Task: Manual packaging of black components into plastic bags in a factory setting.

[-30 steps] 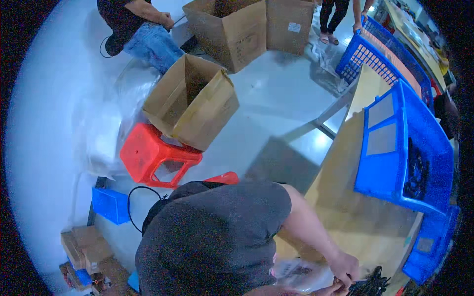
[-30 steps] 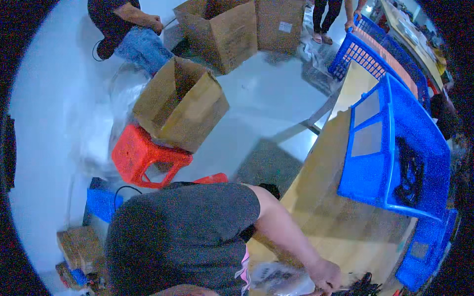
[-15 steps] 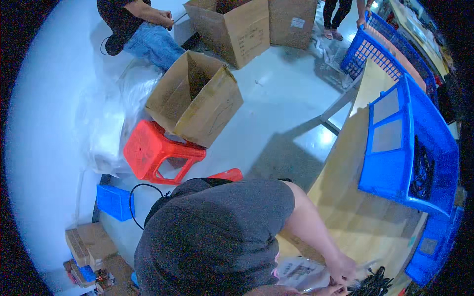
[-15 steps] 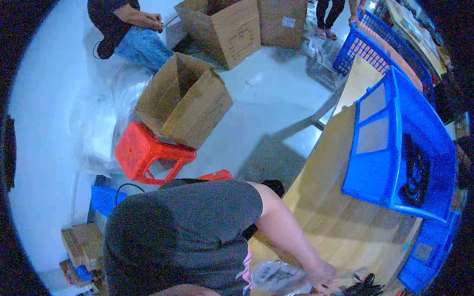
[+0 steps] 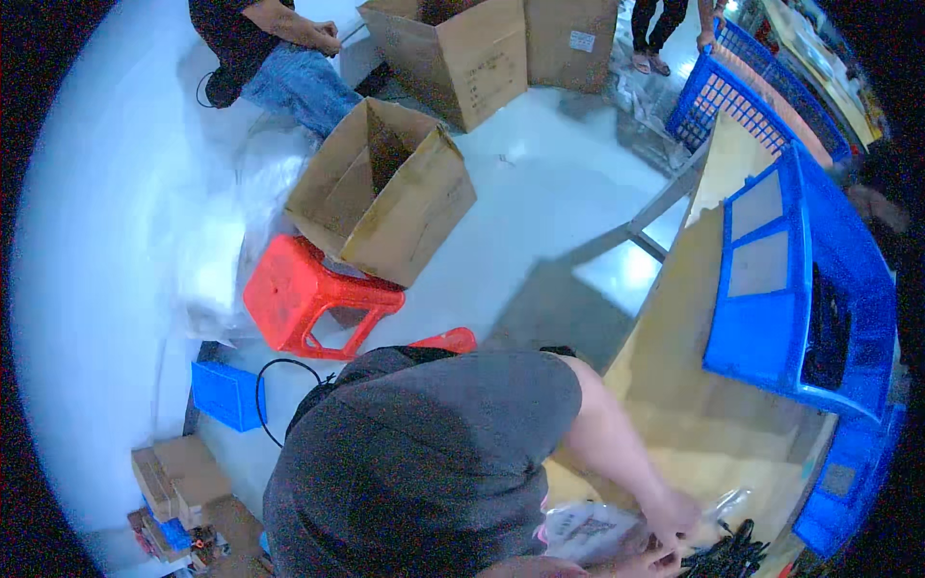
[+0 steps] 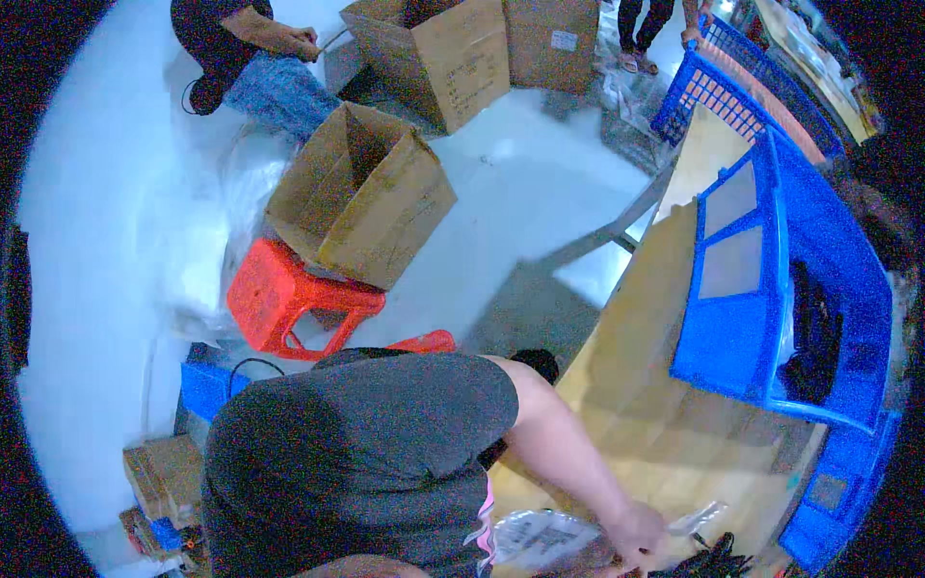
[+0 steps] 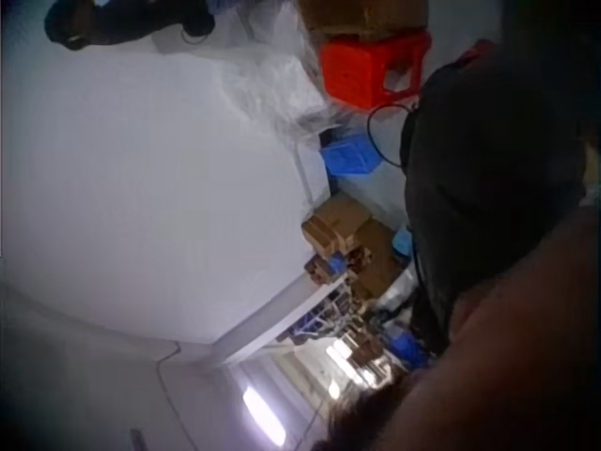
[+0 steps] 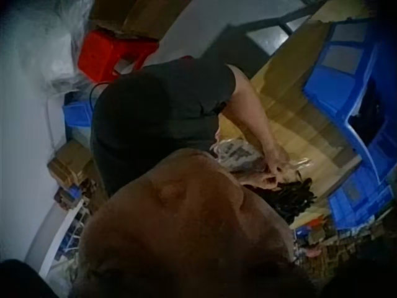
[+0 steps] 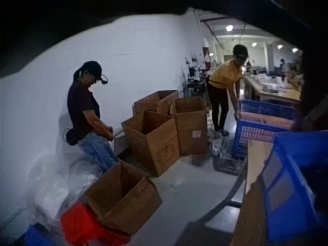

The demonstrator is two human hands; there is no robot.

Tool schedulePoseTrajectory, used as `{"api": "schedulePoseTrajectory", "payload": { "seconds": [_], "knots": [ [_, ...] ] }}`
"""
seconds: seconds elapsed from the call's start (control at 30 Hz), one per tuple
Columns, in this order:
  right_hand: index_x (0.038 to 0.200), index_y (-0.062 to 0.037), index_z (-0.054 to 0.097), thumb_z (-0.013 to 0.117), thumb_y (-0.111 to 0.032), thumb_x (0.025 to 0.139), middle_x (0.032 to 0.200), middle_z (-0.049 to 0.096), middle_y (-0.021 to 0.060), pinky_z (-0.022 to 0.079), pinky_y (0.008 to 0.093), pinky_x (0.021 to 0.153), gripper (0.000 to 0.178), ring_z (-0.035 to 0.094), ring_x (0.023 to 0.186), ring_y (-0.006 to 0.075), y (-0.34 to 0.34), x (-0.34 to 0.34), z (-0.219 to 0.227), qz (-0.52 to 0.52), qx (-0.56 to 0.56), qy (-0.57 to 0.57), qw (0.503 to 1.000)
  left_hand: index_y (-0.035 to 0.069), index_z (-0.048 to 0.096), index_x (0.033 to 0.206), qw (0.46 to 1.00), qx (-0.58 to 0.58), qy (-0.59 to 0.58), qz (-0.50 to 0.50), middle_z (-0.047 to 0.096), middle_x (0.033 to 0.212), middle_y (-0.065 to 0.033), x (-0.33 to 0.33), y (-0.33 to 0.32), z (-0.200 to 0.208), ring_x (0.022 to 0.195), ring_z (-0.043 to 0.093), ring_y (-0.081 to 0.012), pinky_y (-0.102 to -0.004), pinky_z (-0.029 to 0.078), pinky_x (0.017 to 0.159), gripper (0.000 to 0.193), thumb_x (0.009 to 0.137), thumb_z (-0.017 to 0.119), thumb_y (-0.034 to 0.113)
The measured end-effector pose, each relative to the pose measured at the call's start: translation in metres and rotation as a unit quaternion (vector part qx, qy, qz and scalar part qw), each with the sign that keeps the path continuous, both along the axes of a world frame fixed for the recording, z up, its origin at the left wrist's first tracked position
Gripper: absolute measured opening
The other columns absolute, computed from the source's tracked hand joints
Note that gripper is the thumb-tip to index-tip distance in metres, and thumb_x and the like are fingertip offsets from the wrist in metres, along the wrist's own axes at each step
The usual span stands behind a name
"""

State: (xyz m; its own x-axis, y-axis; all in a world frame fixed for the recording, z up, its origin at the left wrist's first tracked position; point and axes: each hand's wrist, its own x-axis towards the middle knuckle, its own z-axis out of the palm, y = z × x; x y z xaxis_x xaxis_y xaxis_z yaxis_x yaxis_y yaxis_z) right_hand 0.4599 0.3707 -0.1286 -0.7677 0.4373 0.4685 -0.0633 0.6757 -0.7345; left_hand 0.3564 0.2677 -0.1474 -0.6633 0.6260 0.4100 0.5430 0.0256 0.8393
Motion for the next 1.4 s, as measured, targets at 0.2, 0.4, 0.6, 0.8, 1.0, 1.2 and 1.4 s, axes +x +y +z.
{"api": "schedulePoseTrajectory", "payload": {
  "seconds": [0.2, 0.4, 0.6, 0.8, 1.0, 1.2, 1.4],
  "knots": [
    [0.089, -0.0012, 0.058, 0.073, -0.034, 0.089, 0.088, 0.064, 0.015, 0.05, 0.0362, 0.067, 0.036, 0.06, 0.078, 0.0262, 0.003, -0.005, -0.003, 0.008, 0.028, 0.021, 0.999, 0.003, 0.065, 0.067, 0.997, 0.056, 0.017, 0.049, 0.064, 0.067, -0.0191, 0.0, 0.003, 0.003, 0.064, 0.064, -0.0362, -0.0475, 0.05, 0.059, 0.047, 0.081, 0.062, 0.047],
    [0.087, -0.0072, 0.059, 0.081, -0.031, 0.078, 0.09, 0.062, 0.0078, 0.047, 0.0299, 0.065, 0.033, 0.059, 0.077, 0.0221, 0.022, -0.013, -0.016, -0.014, 0.338, 0.042, 0.94, 0.002, 0.065, 0.062, 0.998, 0.04, -0.006, 0.048, 0.062, 0.061, -0.0195, -0.001, 0.006, 0.002, 0.059, 0.063, -0.0367, -0.0475, 0.049, 0.055, 0.052, 0.083, 0.059, 0.05],
    [0.09, -0.0027, 0.059, 0.079, -0.034, 0.084, 0.088, 0.063, 0.0097, 0.05, 0.0349, 0.068, 0.038, 0.06, 0.078, 0.0222, 0.028, -0.059, -0.029, 0.427, 0.095, 0.291, 0.851, 0.004, 0.065, 0.061, 0.998, 0.026, -0.03, 0.04, 0.062, 0.06, -0.0185, -0.001, 0.007, 0.001, 0.059, 0.062, -0.0365, -0.0479, 0.048, 0.056, 0.053, 0.083, 0.058, 0.051],
    [0.09, 0.0012, 0.059, 0.076, -0.037, 0.087, 0.089, 0.066, 0.012, 0.052, 0.0379, 0.07, 0.042, 0.062, 0.079, 0.0219, 0.048, -0.052, -0.037, 0.351, 0.035, 0.321, 0.879, 0.006, 0.062, 0.059, 0.999, 0.027, -0.02, 0.04, 0.061, 0.059, -0.0172, -0.003, 0.016, 0.0, 0.059, 0.061, -0.0379, -0.048, 0.047, 0.057, 0.049, 0.081, 0.061, 0.05],
    [0.09, 0.0023, 0.059, 0.075, -0.041, 0.088, 0.088, 0.067, 0.0136, 0.053, 0.0374, 0.067, 0.046, 0.061, 0.077, 0.0224, 0.015, -0.008, -0.018, 0.075, -0.081, 0.018, 0.994, 0.007, 0.061, 0.058, 0.997, 0.035, 0.005, 0.064, 0.061, 0.059, -0.0157, -0.004, 0.014, -0.005, 0.058, 0.06, -0.0376, -0.0481, 0.047, 0.057, 0.047, 0.078, 0.062, 0.049],
    [0.09, 0.0033, 0.06, 0.073, -0.045, 0.088, 0.086, 0.067, 0.0141, 0.053, 0.0381, 0.066, 0.05, 0.061, 0.075, 0.0229, 0.01, -0.011, -0.015, 0.075, -0.104, 0.034, 0.991, 0.005, 0.066, 0.067, 0.999, -0.011, -0.002, 0.035, 0.063, 0.062, -0.0189, -0.003, 0.013, -0.001, 0.06, 0.063, -0.0381, -0.0496, 0.049, 0.056, 0.053, 0.085, 0.055, 0.054],
    [0.087, 0.0033, 0.062, 0.071, -0.049, 0.088, 0.084, 0.068, 0.0147, 0.052, 0.0388, 0.066, 0.053, 0.061, 0.074, 0.0243, 0.016, -0.009, -0.014, 0.049, 0.011, 0.017, 0.999, 0.006, 0.067, 0.067, 0.999, -0.003, 0.001, 0.044, 0.064, 0.066, -0.0183, -0.004, 0.015, -0.006, 0.066, 0.066, -0.0372, -0.0505, 0.051, 0.06, 0.045, 0.078, 0.062, 0.049]
  ]
}}
